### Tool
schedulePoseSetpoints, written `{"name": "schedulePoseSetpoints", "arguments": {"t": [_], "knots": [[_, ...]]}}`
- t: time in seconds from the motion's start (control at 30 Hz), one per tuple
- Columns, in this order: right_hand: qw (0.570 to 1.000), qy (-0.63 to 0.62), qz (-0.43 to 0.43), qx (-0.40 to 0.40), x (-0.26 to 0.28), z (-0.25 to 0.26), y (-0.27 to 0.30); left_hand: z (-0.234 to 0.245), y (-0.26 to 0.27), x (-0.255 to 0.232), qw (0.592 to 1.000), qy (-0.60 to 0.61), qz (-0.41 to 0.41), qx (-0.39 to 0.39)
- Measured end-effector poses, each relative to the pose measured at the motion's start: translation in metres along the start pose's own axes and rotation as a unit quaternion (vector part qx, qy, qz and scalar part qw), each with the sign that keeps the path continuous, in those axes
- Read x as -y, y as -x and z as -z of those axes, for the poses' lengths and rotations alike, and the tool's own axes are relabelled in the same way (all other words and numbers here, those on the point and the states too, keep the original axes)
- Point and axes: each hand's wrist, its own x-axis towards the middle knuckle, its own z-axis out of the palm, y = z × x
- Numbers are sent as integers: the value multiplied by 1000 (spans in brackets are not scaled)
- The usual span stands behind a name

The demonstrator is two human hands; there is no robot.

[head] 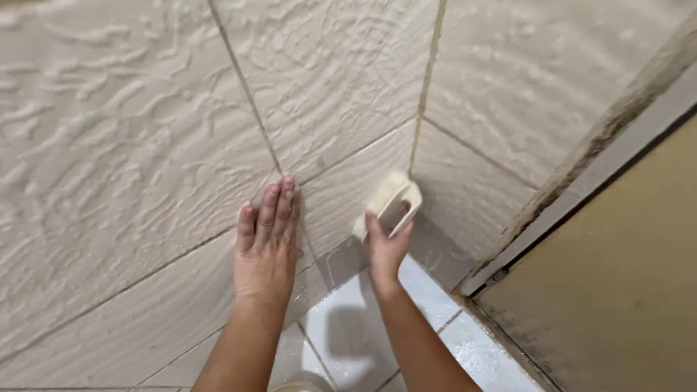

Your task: Scrubbing bathroom wall tiles using a brush and soapy water.

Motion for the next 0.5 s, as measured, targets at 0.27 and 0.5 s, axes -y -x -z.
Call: {"name": "schedulePoseSetpoints", "arguments": {"t": [0.27, 0.5], "knots": [[988, -5, 137, 75, -39, -22, 88, -25, 19, -11, 997, 61, -11, 38], [998, 14, 31, -44, 25, -15, -8, -5, -2, -27, 995, -73, -65, 37]]}}
